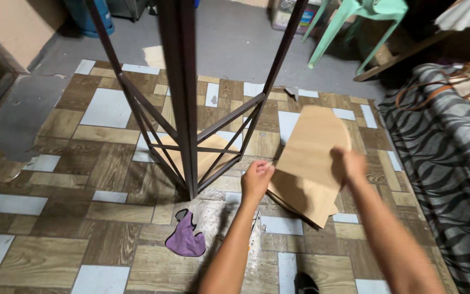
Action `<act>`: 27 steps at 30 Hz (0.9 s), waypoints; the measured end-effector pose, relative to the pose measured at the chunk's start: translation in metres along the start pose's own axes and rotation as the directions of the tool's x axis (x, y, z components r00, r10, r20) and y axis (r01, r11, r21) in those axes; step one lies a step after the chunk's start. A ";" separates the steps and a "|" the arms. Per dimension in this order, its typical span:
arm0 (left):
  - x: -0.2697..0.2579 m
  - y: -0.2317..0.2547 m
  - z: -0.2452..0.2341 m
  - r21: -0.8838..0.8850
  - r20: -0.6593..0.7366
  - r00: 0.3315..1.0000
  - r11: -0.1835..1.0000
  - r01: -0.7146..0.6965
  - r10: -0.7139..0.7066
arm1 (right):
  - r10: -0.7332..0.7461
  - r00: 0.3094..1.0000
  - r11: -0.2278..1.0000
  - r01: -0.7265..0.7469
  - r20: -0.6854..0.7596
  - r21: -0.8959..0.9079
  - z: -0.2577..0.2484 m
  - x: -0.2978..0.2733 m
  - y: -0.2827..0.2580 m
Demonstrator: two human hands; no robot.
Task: The person positions a metal furniture frame, places a curved wooden shelf onto the frame, and secures it using a screwdriver and screws. The person then tightens additional screws to attach the shelf to the frame.
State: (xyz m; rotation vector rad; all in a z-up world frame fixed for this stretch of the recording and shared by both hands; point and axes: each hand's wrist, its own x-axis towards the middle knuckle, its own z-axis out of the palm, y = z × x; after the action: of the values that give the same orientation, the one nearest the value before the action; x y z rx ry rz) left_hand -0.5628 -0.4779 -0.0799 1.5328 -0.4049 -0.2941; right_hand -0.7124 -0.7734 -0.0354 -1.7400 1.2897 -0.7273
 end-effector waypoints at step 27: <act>0.112 0.180 0.002 0.249 -0.415 0.863 0.948 -0.198 0.289 | -0.369 0.748 0.267 -0.483 0.551 0.834 0.152 0.261 -0.150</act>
State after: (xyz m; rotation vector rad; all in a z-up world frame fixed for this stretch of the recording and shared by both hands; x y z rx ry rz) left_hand -0.4750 -0.5240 0.1079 1.6660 -0.2616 0.3097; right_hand -0.4363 -0.9603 0.0150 -0.6708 0.1495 -0.5287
